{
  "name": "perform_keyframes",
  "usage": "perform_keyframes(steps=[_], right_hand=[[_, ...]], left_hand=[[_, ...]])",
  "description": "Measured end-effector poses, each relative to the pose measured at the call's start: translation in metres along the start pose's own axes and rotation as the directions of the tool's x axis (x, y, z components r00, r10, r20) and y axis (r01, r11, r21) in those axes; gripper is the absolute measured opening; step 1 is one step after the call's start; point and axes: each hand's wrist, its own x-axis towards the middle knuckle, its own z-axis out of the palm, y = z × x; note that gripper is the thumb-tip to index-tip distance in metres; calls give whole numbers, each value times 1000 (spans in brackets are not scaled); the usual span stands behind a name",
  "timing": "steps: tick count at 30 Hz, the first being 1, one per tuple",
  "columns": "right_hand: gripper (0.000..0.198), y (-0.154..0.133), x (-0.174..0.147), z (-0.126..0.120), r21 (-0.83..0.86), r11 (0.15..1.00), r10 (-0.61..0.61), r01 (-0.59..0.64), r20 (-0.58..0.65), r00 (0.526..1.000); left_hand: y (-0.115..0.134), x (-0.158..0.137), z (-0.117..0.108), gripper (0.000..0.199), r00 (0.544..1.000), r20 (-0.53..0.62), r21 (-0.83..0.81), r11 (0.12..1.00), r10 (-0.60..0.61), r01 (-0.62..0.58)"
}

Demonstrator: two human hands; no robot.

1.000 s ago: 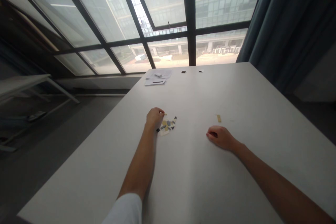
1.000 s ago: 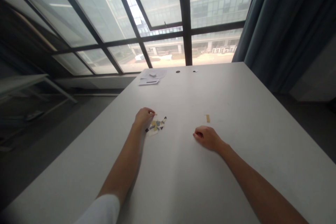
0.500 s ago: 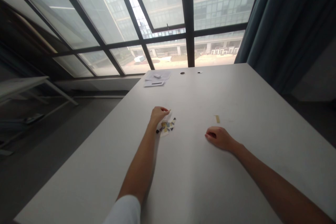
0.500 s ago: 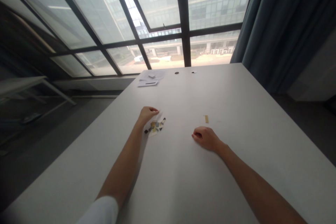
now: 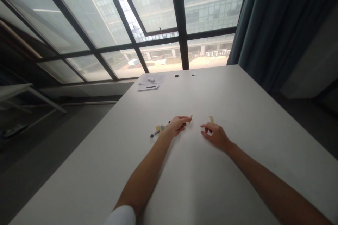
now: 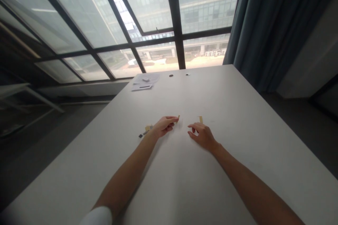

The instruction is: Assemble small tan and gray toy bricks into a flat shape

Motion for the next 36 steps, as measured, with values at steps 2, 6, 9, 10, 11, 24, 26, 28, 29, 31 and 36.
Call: perform_keyframes(steps=[2, 6, 9, 10, 11, 24, 26, 28, 29, 31, 36], right_hand=[[30, -1, 2, -2, -31, 999, -16, 14, -68, 998], [48, -6, 4, -5, -55, 998, -37, 31, -107, 994], [45, -8, 4, -4, -67, 997, -39, 32, -109, 993], [43, -8, 4, -3, -70, 997, -36, 28, -113, 993], [41, -8, 4, -3, -70, 997, -33, 25, -119, 992], [37, -5, 5, -4, 0, 997, -77, 78, -135, 988], [39, -1, 6, -4, 13, 996, -80, 83, -154, 985], [40, 3, 6, -4, 34, 996, -77, 83, -163, 984], [41, 5, 6, -5, 46, 996, -74, 82, -158, 985], [42, 8, 7, -5, 74, 994, -68, 79, -142, 988], [44, 14, 6, -4, 126, 990, -57, 69, -93, 994]], left_hand=[[-6, -3, 14, 47, 998, 50, -70, 997, -32, 35], [-15, -8, 33, 45, 987, 142, -167, 981, -76, 100], [-22, -9, 41, 40, 979, 172, -227, 963, -108, 146], [-24, -9, 42, 38, 976, 180, -247, 955, -122, 165], [-26, -8, 43, 37, 972, 191, -265, 946, -137, 185], [-33, -5, 41, 43, 984, 176, -91, 995, -25, 42], [-33, -3, 36, 48, 979, 111, 61, 982, 169, -177], [-33, 1, 28, 48, 904, 122, 217, 878, 410, -427], [-34, 4, 24, 47, 851, 161, 271, 806, 501, -526], [-38, 8, 17, 48, 771, 257, 321, 701, 583, -637], [-45, 10, 11, 57, 737, 350, 360, 644, 578, -675]])
